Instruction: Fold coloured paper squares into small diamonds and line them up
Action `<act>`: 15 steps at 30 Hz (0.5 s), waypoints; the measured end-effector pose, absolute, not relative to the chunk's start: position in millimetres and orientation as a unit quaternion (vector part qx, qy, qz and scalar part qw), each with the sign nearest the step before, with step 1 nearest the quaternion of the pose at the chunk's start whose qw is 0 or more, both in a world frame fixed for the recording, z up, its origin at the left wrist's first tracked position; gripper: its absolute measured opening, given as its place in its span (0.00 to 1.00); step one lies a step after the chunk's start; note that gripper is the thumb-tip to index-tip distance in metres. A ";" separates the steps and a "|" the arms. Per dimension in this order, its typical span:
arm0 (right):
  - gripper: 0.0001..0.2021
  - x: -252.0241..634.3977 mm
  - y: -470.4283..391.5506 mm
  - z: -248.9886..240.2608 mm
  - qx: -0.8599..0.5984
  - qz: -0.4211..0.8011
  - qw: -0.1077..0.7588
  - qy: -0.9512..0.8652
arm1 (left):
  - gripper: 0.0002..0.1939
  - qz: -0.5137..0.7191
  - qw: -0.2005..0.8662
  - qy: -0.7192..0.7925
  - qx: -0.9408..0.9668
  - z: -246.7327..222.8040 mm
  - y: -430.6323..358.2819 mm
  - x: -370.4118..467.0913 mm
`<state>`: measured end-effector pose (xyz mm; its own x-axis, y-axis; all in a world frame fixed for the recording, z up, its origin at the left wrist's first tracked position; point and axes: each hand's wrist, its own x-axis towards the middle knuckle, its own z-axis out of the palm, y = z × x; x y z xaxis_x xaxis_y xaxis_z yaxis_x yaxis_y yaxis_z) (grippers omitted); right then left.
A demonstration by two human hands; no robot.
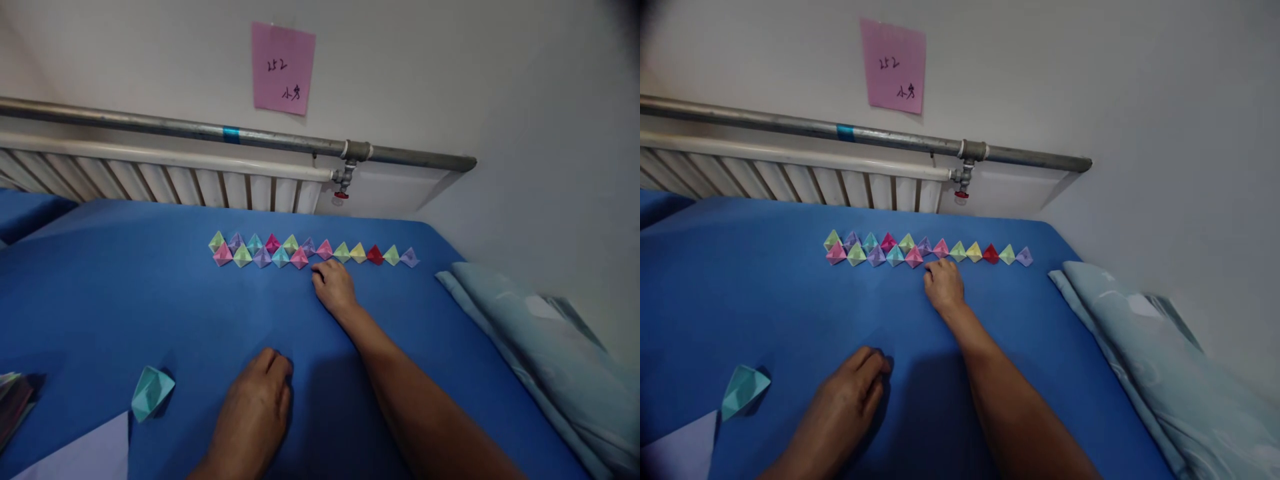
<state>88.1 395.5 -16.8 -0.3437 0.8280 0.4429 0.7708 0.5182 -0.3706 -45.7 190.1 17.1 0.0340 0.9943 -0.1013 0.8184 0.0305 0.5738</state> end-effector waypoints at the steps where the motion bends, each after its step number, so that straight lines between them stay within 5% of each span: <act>1: 0.12 88.2 395.9 -17.4 -0.490 0.045 0.300 -0.817 | 0.15 0.177 0.251 0.672 0.674 16.5 190.1 -46.2; 15: 0.07 94.9 396.0 -15.8 -0.480 0.126 0.344 -0.797 | 0.12 0.108 0.178 0.684 0.699 24.8 197.2 -43.2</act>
<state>94.9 396.0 -15.8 -0.3022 0.8524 0.4267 0.6789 0.5067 -0.5313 -43.2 197.2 24.8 0.0412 0.9950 -0.0914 0.9180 -0.0015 0.3965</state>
